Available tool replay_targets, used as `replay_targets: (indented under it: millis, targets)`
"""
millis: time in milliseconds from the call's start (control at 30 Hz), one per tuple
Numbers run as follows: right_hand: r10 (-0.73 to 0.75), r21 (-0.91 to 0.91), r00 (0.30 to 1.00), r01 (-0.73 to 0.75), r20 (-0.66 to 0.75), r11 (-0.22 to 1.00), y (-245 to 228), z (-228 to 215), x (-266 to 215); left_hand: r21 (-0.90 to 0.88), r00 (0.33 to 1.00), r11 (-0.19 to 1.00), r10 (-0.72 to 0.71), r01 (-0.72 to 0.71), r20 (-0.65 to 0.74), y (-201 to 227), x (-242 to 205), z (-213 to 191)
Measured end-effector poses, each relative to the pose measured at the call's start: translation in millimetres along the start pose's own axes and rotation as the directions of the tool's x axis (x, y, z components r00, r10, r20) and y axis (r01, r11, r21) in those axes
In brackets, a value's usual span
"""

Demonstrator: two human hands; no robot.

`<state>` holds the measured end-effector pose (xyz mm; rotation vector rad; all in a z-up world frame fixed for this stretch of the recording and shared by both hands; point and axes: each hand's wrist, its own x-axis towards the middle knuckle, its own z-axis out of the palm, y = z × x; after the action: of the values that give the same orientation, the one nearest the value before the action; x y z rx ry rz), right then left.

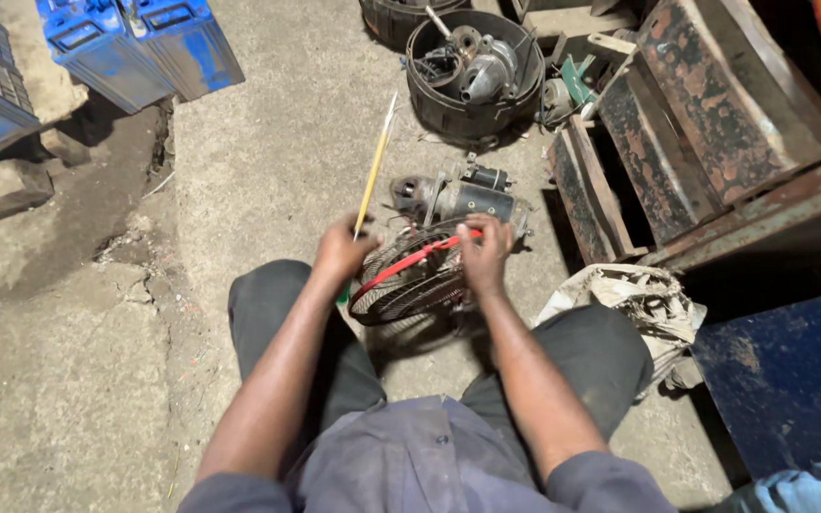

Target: The person disassembles a small electric fan while sitting on the floor. They use a screwdriver to remove screws from the fan cage and pliers to detach the fan blades from the motor shaft. The person then reassembles the fan components, securing the cage back onto the motor housing.

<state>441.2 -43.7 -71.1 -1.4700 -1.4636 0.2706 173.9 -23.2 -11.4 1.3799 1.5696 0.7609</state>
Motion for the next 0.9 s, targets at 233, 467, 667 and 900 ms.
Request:
replay_targets:
  millis: [233, 467, 667, 900]
  targets:
    - [-0.021, 0.107, 0.992, 0.035, -0.126, 0.994, 25.0, 6.0, 12.4, 0.222, 0.99, 0.967, 0.135, -0.125, -0.028, -33.7, -38.9, 20.7]
    - [0.089, 0.303, 0.995, -0.069, -0.051, 0.951, 27.3, -0.6, 17.2, 0.129, 0.991, 0.991, -0.054, 0.038, 0.123, -88.4, -26.6, 9.5]
    - [0.254, 0.226, 0.967, -0.241, -0.03, 0.944, 45.1, -16.9, 17.3, 0.226, 0.991, 0.974, -0.058, 0.029, 0.123, -105.1, -31.5, 8.4]
    - [0.398, 0.571, 0.905, -0.408, 0.151, 0.712, 126.8, 2.1, 4.0, 0.228, 0.983, 0.957, 0.168, -0.18, 0.071, -81.0, -55.4, 1.6]
